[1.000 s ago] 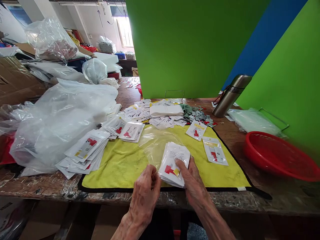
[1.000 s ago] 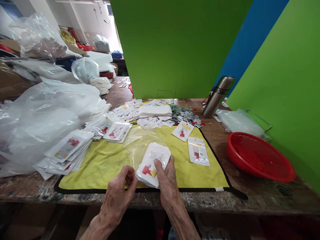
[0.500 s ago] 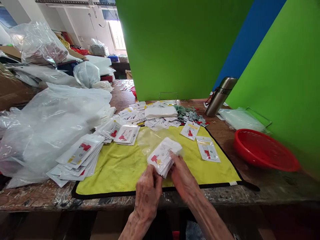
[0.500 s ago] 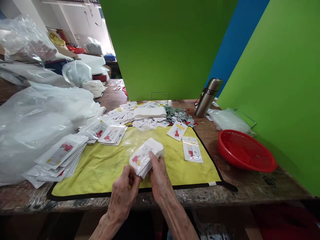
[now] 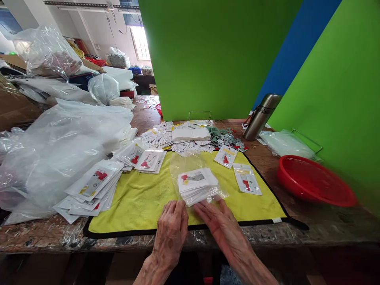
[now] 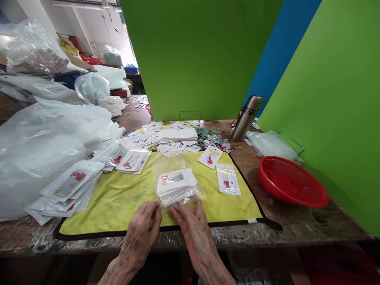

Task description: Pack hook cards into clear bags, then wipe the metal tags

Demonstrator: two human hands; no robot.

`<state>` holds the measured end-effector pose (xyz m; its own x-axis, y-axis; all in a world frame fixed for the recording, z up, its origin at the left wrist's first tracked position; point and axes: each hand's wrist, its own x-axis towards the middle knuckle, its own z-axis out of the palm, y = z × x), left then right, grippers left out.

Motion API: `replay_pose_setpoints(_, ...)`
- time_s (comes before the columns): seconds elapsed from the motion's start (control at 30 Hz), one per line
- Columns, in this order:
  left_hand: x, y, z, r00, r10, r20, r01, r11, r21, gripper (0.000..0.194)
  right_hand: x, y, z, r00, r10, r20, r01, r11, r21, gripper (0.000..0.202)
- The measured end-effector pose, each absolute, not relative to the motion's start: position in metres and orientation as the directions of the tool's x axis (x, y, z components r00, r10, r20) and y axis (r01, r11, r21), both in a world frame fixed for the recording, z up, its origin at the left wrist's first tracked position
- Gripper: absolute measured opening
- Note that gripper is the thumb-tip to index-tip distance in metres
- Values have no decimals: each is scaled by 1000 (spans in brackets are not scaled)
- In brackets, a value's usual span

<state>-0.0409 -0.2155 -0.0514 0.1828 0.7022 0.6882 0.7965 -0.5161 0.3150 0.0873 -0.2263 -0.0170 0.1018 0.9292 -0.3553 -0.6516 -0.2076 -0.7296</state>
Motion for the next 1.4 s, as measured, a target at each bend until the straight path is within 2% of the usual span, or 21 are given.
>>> replay_pose_setpoints(0.07,-42,-218,-51,189,711,677,805,-507,308,15,94,-235,-20,119,927,-355,-601,-217,-769,68)
replay_pose_setpoints(0.13,-42,-222,-50,168,720,673,824,-477,305,12,100,-245,-25,212,922,-324,-483,-189,-855,68)
replay_pose_setpoints(0.23,-38,-225,-46,141,721,679,838,-451,305,9,107,-260,-38,382,912,-147,-164,-90,-982,53)
replay_pose_setpoints(0.3,-36,-225,-45,142,714,686,829,-464,312,11,108,-267,-47,332,943,-13,67,-37,-997,32)
replay_pose_setpoints(0.37,-35,-225,-45,136,713,688,809,-480,338,13,106,-268,-53,220,972,79,264,18,-964,23)
replay_pose_setpoints(0.43,-34,-225,-46,129,716,686,781,-500,375,14,100,-265,-54,155,974,167,421,87,-903,28)
replay_pose_setpoints(0.57,-34,-226,-51,144,716,683,727,-545,418,15,88,-254,-48,43,941,336,580,251,-775,36)
replay_pose_setpoints(0.7,-34,-226,-53,116,706,698,716,-547,434,14,88,-254,-47,-115,851,513,745,415,-522,42)
replay_pose_setpoints(0.8,-35,-226,-55,119,684,719,705,-568,424,17,91,-254,-56,-268,790,552,796,504,-335,49)
replay_pose_setpoints(0.87,-36,-227,-55,137,666,733,696,-591,408,20,91,-252,-65,-298,793,531,821,496,-281,53)
replay_pose_setpoints(0.97,-38,-229,-54,188,642,743,689,-626,366,27,91,-245,-73,-299,832,467,856,450,-253,59)
replay_pose_setpoints(1.07,-39,-231,-52,239,628,741,689,-647,326,28,97,-238,-72,-358,829,429,834,491,-251,67)
replay_pose_setpoints(1.2,-40,-231,-54,284,601,747,699,-663,268,27,101,-233,-64,-389,814,431,816,522,-250,75)
replay_pose_setpoints(1.4,-40,-229,-56,304,599,740,733,-644,220,27,102,-237,-65,-403,780,478,838,524,-149,75)
